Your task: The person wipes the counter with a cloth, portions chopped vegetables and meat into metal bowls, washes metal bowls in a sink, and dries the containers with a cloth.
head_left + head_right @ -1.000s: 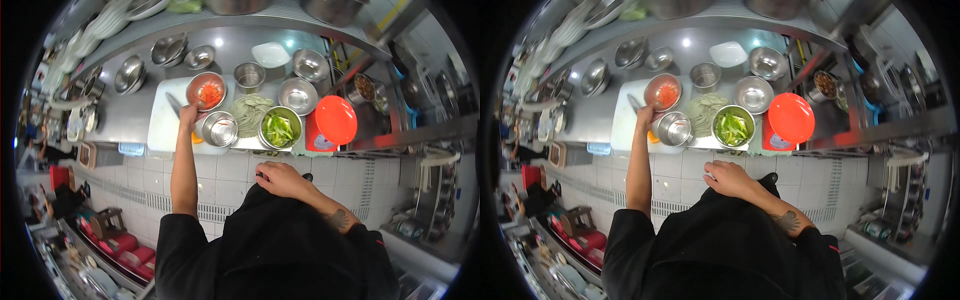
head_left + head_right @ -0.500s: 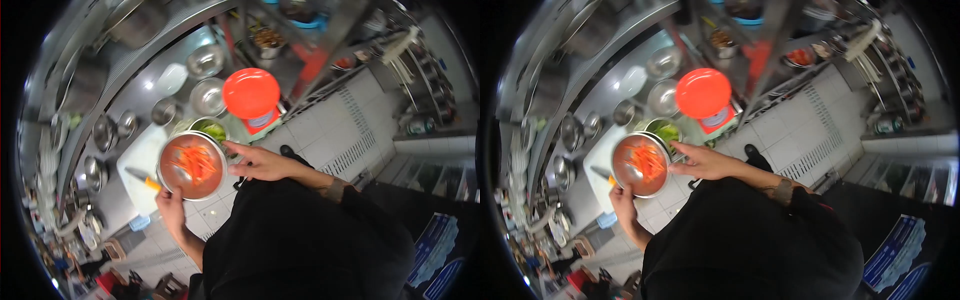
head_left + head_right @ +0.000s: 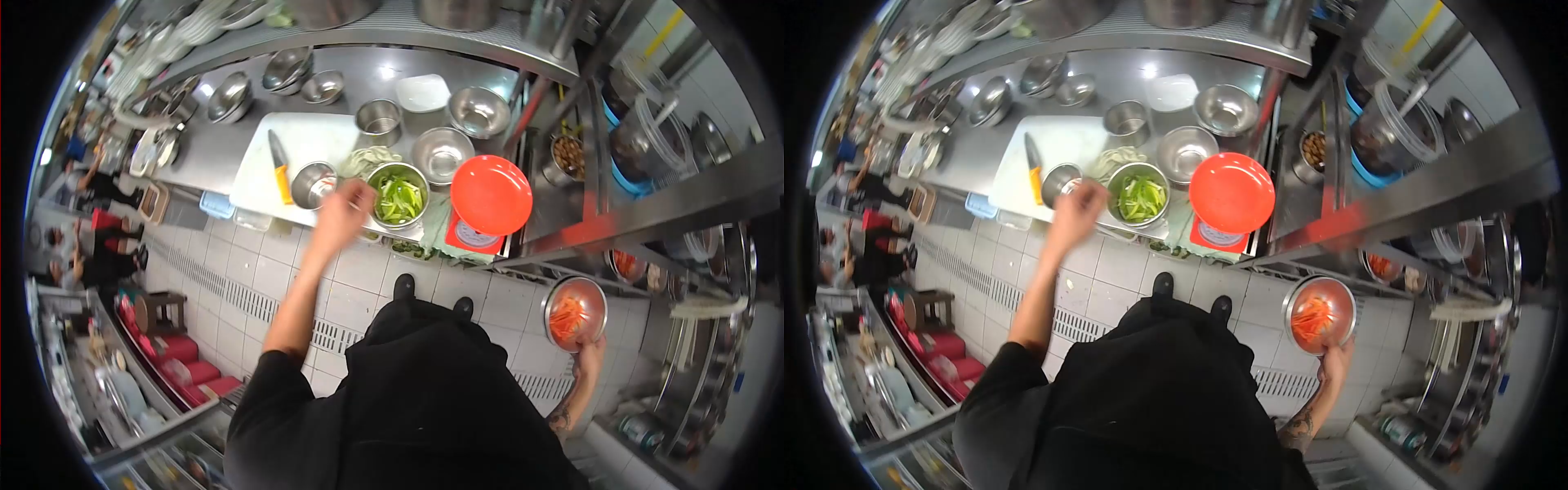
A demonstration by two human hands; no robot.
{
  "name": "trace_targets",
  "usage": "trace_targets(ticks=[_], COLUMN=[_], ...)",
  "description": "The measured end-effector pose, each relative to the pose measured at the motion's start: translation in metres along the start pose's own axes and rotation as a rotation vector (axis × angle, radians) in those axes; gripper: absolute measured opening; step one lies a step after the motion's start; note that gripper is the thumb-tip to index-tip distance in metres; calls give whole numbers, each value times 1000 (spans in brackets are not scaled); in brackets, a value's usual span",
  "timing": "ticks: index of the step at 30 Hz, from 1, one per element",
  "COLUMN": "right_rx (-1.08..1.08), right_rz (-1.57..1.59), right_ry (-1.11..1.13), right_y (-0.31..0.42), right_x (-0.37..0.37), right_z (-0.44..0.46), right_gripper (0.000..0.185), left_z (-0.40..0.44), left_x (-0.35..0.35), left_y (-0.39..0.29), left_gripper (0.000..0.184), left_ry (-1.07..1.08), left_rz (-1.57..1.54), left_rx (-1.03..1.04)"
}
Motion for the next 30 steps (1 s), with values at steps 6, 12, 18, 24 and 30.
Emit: trace_targets(ticks=[6, 12, 18, 24, 30], right_rx=[-55, -32, 60, 240, 395], right_rz=[438, 666, 566, 455, 407], right_ry=[-82, 93, -80, -83, -134], right_y=[10, 33, 11, -108, -166], right_x=[-11, 34, 32, 78, 135], right_z=[97, 177, 118, 47, -13], right_gripper=[49, 48, 34, 29, 28], left_z=[40, 65, 133, 175, 187], left_x=[-82, -22, -22, 56, 98], left_y=[207, 235, 226, 255, 280], left_gripper=[44, 38, 47, 63, 37], left_ry=[1, 453, 419, 644, 765], left_rz=[713, 709, 379, 30, -32], left_rx=[-58, -8, 129, 126, 189])
Point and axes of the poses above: each hand's wrist, its own z-axis towards the middle knuckle, its own x-axis out of the palm, y = z × x, the point moved 9 cm from there along z, towards the middle knuckle, and after that the axes turned 13 degrees about x, right-handed, at the moved point
